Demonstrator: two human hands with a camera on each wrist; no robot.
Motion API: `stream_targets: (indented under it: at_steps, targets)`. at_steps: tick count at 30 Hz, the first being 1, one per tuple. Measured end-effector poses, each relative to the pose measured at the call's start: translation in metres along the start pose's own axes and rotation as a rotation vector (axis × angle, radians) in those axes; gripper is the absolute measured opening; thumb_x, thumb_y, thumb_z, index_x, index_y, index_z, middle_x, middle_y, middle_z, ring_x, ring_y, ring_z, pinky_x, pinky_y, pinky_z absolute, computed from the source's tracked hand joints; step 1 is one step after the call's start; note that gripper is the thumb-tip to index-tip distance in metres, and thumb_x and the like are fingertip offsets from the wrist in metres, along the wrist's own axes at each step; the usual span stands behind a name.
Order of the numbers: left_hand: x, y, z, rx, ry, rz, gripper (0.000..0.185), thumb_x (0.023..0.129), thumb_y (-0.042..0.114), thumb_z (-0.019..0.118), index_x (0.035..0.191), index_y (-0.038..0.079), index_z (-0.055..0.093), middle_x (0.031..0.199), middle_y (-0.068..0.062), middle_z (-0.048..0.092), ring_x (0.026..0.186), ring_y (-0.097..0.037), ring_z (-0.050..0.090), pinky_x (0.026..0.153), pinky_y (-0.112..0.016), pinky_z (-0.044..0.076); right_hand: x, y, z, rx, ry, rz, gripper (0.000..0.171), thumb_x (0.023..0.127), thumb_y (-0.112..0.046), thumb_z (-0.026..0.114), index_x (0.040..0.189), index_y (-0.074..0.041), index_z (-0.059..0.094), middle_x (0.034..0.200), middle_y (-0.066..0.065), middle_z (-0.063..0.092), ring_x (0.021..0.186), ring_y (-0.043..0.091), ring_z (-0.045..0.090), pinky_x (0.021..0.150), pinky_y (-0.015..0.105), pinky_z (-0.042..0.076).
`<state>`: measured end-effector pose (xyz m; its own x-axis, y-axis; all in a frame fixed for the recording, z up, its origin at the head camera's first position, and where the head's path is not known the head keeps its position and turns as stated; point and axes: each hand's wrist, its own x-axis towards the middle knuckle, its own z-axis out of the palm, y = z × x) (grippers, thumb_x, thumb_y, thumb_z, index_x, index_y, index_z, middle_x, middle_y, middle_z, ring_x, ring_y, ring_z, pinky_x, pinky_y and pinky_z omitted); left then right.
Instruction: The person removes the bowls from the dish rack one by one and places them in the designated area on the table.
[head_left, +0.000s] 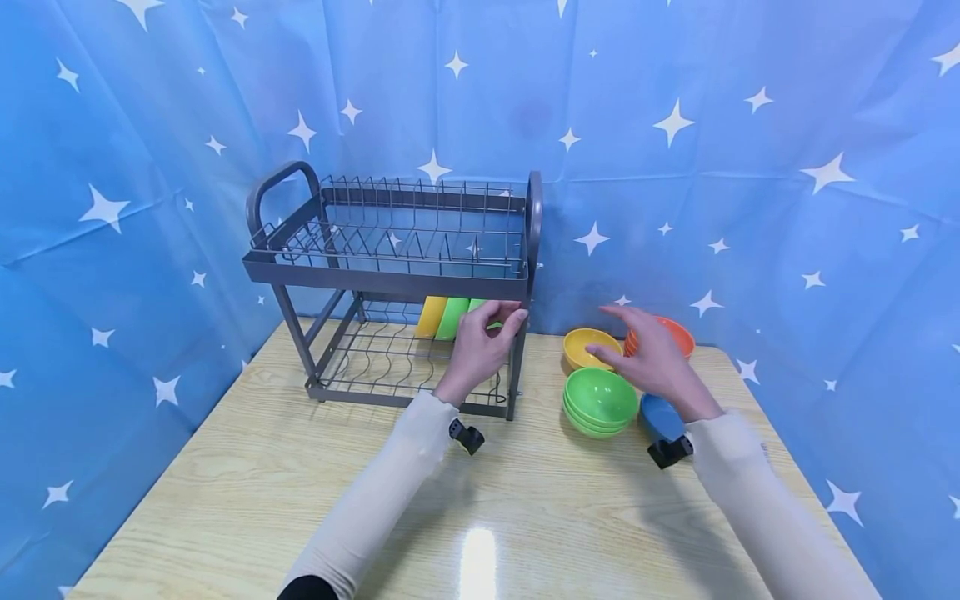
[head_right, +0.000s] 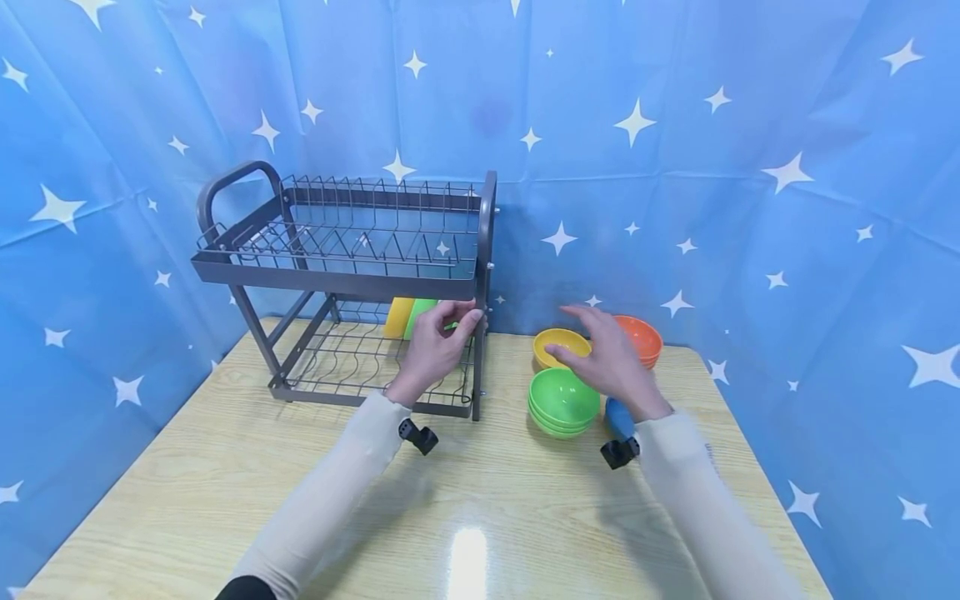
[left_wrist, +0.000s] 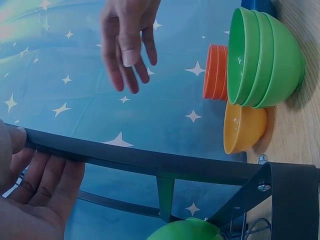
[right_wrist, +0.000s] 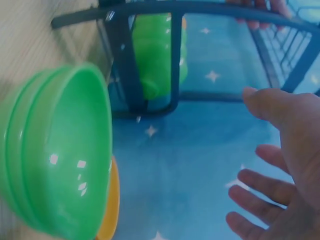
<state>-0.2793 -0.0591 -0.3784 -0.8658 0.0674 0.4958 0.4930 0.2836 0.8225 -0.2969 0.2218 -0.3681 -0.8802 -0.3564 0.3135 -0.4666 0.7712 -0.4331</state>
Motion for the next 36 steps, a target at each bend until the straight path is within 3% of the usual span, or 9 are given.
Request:
stream_targets:
  at_steps: [12,19,24,25,30,32,36]
  targets:
    - [0.003,0.005,-0.009,0.050,-0.067,-0.064,0.035,0.104,0.038,0.060,0.129,0.014,0.068,0.120,-0.002,0.071,0.115,-0.017,0.066,0.103,-0.037,0.057,0.003,-0.048,0.005,0.111,0.020,-0.068,0.072,0.093,-0.046,0.074,0.154,-0.021,0.046,0.159,0.011,0.047,0.147,0.037,0.043,0.116,0.067,0.037]
    - [0.010,0.000,-0.028,0.069,-0.107,-0.027,0.037,0.101,0.042,0.064,0.123,0.012,0.070,0.123,-0.005,0.071,0.119,-0.025,0.067,0.102,-0.038,0.058,0.004,-0.066,0.006,0.185,0.035,-0.084,0.072,0.092,-0.046,0.076,0.153,-0.022,0.047,0.155,0.007,0.051,0.140,0.032,0.051,0.113,0.060,0.044]
    - [0.015,-0.005,-0.043,0.127,-0.071,-0.021,0.042,0.100,0.047,0.065,0.128,0.016,0.067,0.134,-0.003,0.066,0.131,-0.029,0.060,0.113,-0.049,0.049,0.006,-0.071,0.007,0.253,0.026,-0.085,0.073,0.092,-0.048,0.075,0.154,-0.025,0.045,0.156,0.004,0.051,0.140,0.029,0.052,0.114,0.056,0.046]
    - [0.016,-0.007,-0.047,0.151,-0.060,-0.014,0.040,0.100,0.047,0.065,0.124,0.016,0.068,0.124,-0.004,0.069,0.123,-0.028,0.064,0.109,-0.046,0.052,0.007,-0.072,0.008,0.278,0.020,-0.082,0.072,0.092,-0.047,0.075,0.154,-0.026,0.044,0.156,0.003,0.050,0.140,0.028,0.052,0.114,0.055,0.046]
    - [0.023,-0.021,-0.065,0.215,-0.006,0.011,0.048,0.100,0.042,0.065,0.137,0.012,0.062,0.141,-0.009,0.064,0.134,-0.027,0.058,0.115,-0.049,0.046,0.011,-0.079,0.011,0.415,-0.008,-0.073,0.071,0.094,-0.044,0.075,0.155,-0.029,0.042,0.158,-0.002,0.048,0.142,0.025,0.051,0.117,0.051,0.045]
    - [0.025,-0.026,-0.072,0.212,0.007,-0.007,0.056,0.100,0.041,0.066,0.148,0.014,0.053,0.156,-0.008,0.051,0.147,-0.029,0.045,0.122,-0.053,0.037,0.012,-0.083,0.013,0.465,-0.010,-0.072,0.069,0.095,-0.040,0.074,0.155,-0.028,0.043,0.158,-0.001,0.048,0.143,0.025,0.050,0.118,0.051,0.043]
    - [0.030,-0.039,-0.085,0.221,0.040,-0.065,0.064,0.099,0.042,0.068,0.152,0.013,0.048,0.159,-0.011,0.046,0.150,-0.032,0.039,0.124,-0.054,0.033,0.015,-0.091,0.015,0.538,-0.004,-0.068,0.066,0.097,-0.036,0.072,0.155,-0.023,0.043,0.155,0.006,0.052,0.141,0.030,0.052,0.120,0.052,0.041]
